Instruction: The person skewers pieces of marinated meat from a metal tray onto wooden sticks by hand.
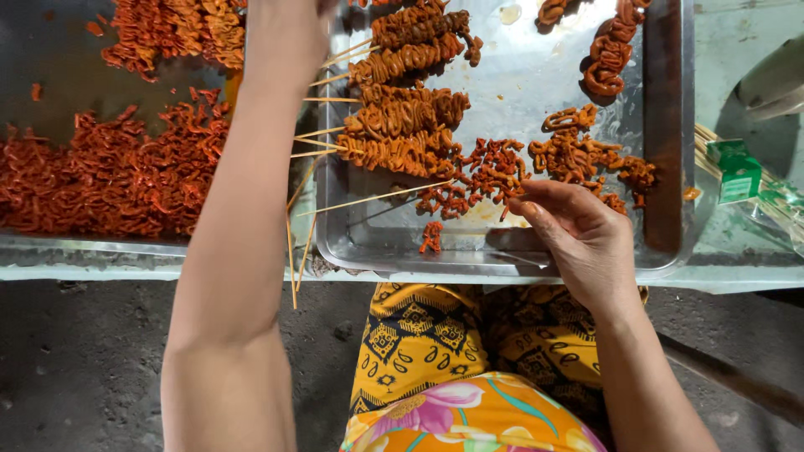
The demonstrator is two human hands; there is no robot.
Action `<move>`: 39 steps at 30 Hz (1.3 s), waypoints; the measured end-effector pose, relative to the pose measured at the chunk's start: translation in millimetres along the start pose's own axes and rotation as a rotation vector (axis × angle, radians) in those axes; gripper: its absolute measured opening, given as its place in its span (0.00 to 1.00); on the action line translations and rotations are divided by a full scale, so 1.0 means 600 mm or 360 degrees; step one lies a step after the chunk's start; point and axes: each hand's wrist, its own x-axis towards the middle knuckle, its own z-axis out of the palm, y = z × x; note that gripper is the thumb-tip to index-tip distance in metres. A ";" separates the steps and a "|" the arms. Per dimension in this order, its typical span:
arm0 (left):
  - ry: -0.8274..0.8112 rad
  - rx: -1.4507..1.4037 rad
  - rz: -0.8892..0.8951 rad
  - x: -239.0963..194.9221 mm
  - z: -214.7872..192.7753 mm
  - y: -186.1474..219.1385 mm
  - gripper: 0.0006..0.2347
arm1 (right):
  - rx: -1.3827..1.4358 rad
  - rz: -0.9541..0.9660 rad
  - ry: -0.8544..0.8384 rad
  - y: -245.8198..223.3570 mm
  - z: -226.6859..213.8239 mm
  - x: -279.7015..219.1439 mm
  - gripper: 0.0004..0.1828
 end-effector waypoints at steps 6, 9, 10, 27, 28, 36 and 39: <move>-0.0247 0.0335 0.0115 -0.058 -0.072 0.116 0.02 | 0.0025 -0.0017 -0.0011 0.004 -0.002 -0.001 0.16; -0.0223 0.0502 0.0110 -0.070 -0.072 0.124 0.02 | -0.0050 -0.0005 0.0009 -0.001 0.000 -0.002 0.16; -0.0216 0.0514 0.0103 -0.070 -0.071 0.127 0.01 | -0.0068 -0.0011 0.0008 -0.002 0.000 -0.002 0.16; 0.0053 -0.1186 -0.0578 -0.111 -0.152 0.374 0.05 | 0.0069 -0.0106 -0.0113 -0.003 -0.016 0.005 0.12; 0.0031 -0.1243 -0.0642 -0.118 -0.146 0.393 0.05 | 0.0151 -0.0073 -0.0110 -0.002 -0.017 0.005 0.13; 0.0145 -0.1811 -0.0762 -0.155 -0.084 0.485 0.04 | 0.0811 0.0004 -0.0090 0.002 -0.025 0.016 0.20; 0.0046 -0.1857 -0.0857 -0.160 -0.070 0.493 0.04 | 0.1010 0.0120 0.0015 0.014 -0.034 0.026 0.19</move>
